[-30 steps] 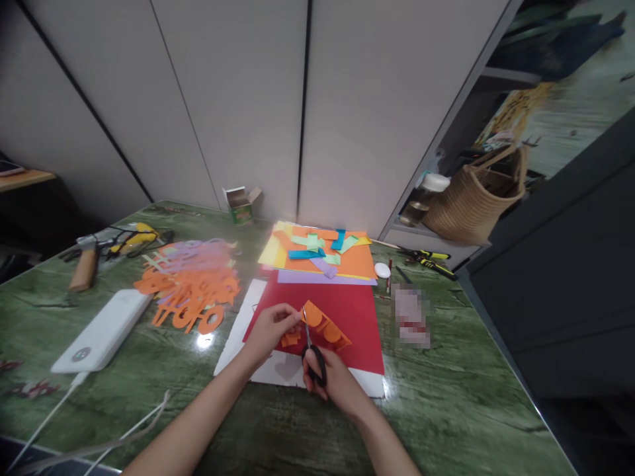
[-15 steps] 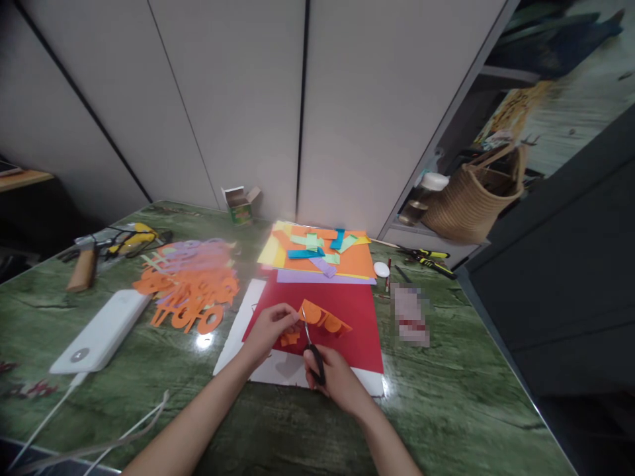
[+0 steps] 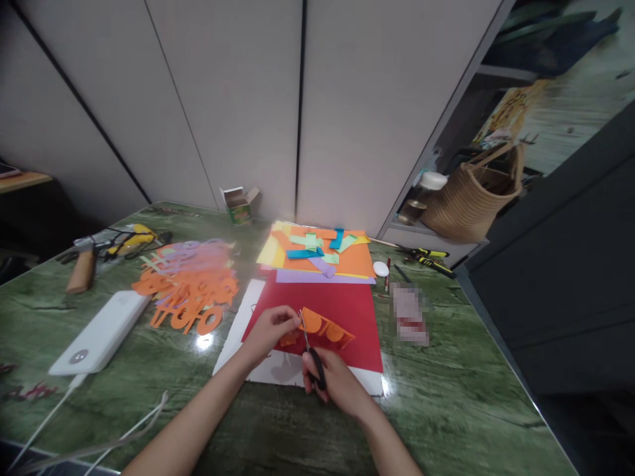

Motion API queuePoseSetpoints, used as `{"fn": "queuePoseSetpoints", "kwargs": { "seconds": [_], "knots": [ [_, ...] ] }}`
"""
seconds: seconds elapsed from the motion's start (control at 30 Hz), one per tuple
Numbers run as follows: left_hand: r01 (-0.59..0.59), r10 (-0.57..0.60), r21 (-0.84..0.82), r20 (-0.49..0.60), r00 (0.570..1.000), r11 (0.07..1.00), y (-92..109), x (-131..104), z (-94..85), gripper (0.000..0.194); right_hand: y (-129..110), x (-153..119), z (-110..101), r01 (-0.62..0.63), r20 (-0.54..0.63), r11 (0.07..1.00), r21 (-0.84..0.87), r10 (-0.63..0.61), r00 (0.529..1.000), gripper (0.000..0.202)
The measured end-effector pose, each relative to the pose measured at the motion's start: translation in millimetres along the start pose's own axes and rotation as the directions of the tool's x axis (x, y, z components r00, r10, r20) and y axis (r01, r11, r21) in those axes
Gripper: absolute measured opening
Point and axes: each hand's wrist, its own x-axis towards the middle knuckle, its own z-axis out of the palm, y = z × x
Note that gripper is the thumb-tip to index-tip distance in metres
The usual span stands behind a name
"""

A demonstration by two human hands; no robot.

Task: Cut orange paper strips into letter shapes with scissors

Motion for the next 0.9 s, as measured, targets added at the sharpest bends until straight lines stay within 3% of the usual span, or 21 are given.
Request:
{"fn": "queuePoseSetpoints", "kwargs": {
  "seconds": [0.43, 0.9],
  "knots": [
    [-0.068, 0.069, 0.089, -0.015, 0.997, 0.994, -0.7, 1.3, -2.2, 0.015, -0.3, 1.3, 3.6, 0.005, -0.050, 1.000, -0.002, -0.005, 0.999, 0.041],
    [-0.062, 0.064, 0.098, -0.026, 0.998, 0.993, 0.3, 0.5, -2.3, 0.017, -0.7, 2.4, 4.4, -0.004, -0.074, 1.000, 0.028, 0.007, 0.997, 0.043]
  ]
}}
